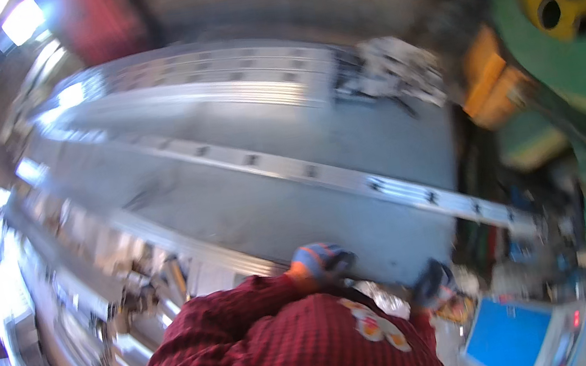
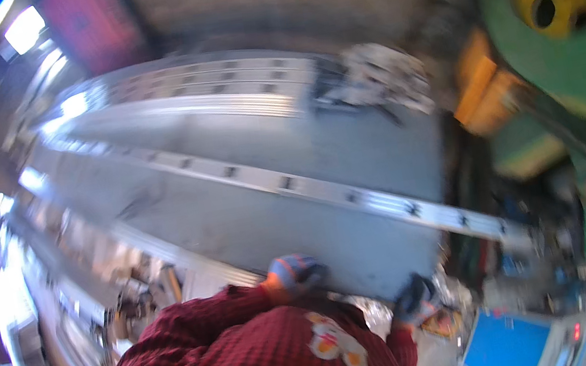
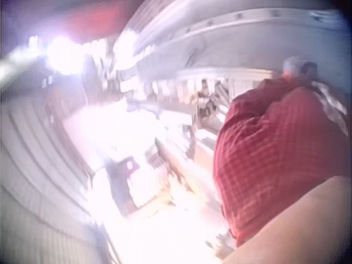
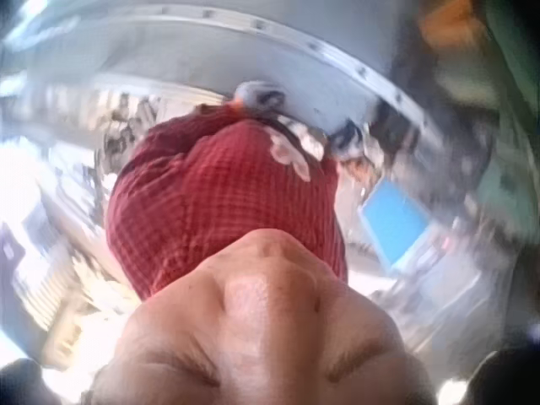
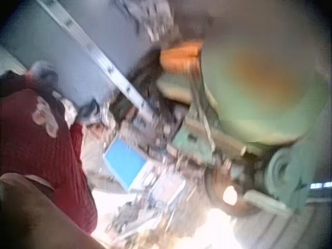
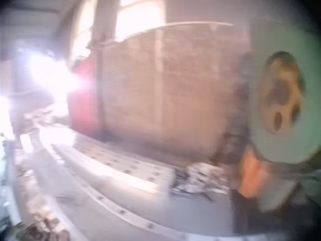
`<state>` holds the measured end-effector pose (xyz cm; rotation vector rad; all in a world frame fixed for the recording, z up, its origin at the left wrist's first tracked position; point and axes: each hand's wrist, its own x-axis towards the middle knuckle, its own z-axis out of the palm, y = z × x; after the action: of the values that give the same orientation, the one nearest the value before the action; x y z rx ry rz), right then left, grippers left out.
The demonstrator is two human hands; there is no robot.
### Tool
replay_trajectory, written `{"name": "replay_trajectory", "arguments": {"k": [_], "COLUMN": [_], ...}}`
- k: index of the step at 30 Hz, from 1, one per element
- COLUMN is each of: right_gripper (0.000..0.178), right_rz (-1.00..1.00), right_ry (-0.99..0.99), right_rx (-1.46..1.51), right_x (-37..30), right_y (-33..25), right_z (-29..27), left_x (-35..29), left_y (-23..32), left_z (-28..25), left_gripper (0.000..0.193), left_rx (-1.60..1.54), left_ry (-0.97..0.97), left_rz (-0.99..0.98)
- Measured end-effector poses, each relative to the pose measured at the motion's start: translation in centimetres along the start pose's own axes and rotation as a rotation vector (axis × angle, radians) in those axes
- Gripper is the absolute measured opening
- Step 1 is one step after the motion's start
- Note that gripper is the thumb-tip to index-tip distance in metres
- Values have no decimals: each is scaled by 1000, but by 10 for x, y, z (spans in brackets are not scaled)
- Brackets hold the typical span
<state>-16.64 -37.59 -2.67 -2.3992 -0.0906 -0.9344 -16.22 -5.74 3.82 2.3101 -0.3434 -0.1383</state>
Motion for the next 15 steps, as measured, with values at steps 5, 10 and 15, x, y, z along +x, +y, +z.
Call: {"name": "replay_trajectory", "arguments": {"k": [5, 10, 15], "right_gripper": [35, 39, 41], "right_rz": [106, 179, 20], "right_ry": [-108, -214, -247], "right_rx": [-61, -45, 90], "right_x": [2, 19, 76], "right_y": [4, 0, 7], "right_z": [-8, -20, -27], "left_x": [28, 107, 157], "left_y": [5, 34, -2], "left_z": [0, -6, -5], "left_gripper": [26, 50, 77], "left_rx": [-69, 135, 479], "left_ry": [142, 320, 201], "left_rz": [204, 345, 315]}}
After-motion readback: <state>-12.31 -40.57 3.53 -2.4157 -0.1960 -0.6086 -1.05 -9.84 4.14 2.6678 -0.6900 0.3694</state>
